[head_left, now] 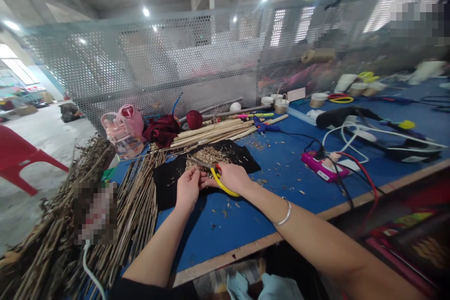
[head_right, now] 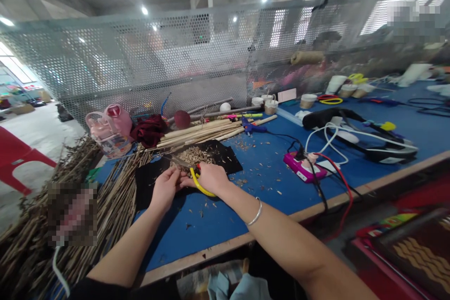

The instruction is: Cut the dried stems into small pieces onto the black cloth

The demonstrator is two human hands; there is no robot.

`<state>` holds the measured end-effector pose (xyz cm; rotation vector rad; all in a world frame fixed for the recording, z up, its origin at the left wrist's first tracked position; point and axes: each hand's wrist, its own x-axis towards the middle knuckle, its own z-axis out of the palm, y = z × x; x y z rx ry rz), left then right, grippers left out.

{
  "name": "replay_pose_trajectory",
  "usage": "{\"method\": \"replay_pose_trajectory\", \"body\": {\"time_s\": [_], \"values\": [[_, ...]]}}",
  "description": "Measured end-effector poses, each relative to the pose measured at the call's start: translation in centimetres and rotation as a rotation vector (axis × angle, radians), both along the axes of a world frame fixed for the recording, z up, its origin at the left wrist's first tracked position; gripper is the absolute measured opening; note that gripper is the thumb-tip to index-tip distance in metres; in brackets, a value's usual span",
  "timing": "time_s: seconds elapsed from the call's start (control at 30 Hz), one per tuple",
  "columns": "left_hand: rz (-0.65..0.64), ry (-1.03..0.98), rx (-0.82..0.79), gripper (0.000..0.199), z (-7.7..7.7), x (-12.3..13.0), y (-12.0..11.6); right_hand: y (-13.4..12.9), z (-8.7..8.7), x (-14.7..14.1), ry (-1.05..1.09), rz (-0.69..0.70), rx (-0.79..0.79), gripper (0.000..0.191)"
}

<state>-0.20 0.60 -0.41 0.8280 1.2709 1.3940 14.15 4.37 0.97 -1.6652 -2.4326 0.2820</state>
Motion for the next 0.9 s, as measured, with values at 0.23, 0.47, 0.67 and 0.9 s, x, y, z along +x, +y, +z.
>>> {"method": "replay_pose_trajectory", "body": {"time_s": [0.23, 0.47, 0.67, 0.9], "values": [[0.034, 0.017, 0.018, 0.031, 0.11, -0.21, -0.17, -0.26, -0.39, 0.10, 0.047, 0.066, 0.035, 0.068], [0.050, 0.035, 0.008, 0.025, 0.43, 0.01, -0.34, -0.88, 0.04, -0.14, 0.100, 0.104, 0.102, 0.069], [0.044, 0.037, 0.039, 0.028, 0.48, 0.04, -0.40, -0.86, 0.24, -0.08, 0.106, 0.116, 0.112, 0.069], [0.082, 0.054, 0.060, 0.026, 0.45, 0.44, -0.56, -0.69, -0.45, -0.04, 0.122, 0.139, 0.101, 0.066]]}}
